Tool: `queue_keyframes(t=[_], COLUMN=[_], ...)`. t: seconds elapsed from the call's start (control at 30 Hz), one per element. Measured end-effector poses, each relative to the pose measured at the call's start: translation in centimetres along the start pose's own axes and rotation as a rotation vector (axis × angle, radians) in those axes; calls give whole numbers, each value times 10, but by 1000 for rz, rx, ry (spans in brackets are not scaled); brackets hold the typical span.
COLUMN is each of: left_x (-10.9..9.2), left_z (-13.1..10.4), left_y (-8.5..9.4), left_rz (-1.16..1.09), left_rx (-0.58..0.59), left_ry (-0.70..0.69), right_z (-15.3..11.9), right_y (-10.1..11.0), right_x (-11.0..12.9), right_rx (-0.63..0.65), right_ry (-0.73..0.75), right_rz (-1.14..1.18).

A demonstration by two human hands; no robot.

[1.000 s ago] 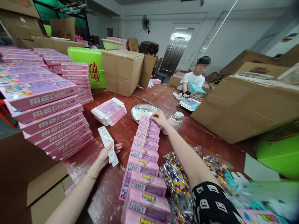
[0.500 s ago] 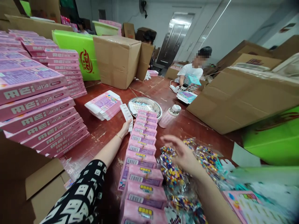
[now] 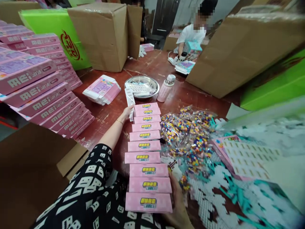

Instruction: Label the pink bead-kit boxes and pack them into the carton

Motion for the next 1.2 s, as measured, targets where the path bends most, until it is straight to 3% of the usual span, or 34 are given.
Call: queue_keyframes(t=[0.23, 0.33, 0.5, 0.6, 0.73, 0.97, 1.2], left_x=[24, 16, -2, -1, 11, 33, 39], left_z=[-53, -62, -64, -68, -73, -77, -86], left_y=[10, 8, -11, -10, 8, 22, 22], left_rz=[46, 48, 66, 72, 79, 73, 30], left_rx=[-25, -49, -58, -70, -104, -131, -136], left_ry=[26, -4, -59, -88, -106, -139, -183], right_z=[-20, -13, 18, 16, 2, 17, 33], right_y=[2, -5, -9, -3, 9, 16, 5], right_x=[4, 6, 18, 21, 29, 71, 92], right_rx=[50, 47, 79, 120, 84, 83, 185], right_ry=[-3, 28, 79, 83, 134, 461, 379], right_rz=[100, 180, 263, 266, 69, -394, -419])
Point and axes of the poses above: each hand's wrist, its own z-axis towards the middle knuckle, its own y-axis out of the back of the hand, x = y × z, the point moved 2 cm from there along z, towards the middle knuckle, and after that the axes turned 2 degrees about x, right-handed, at the moved point
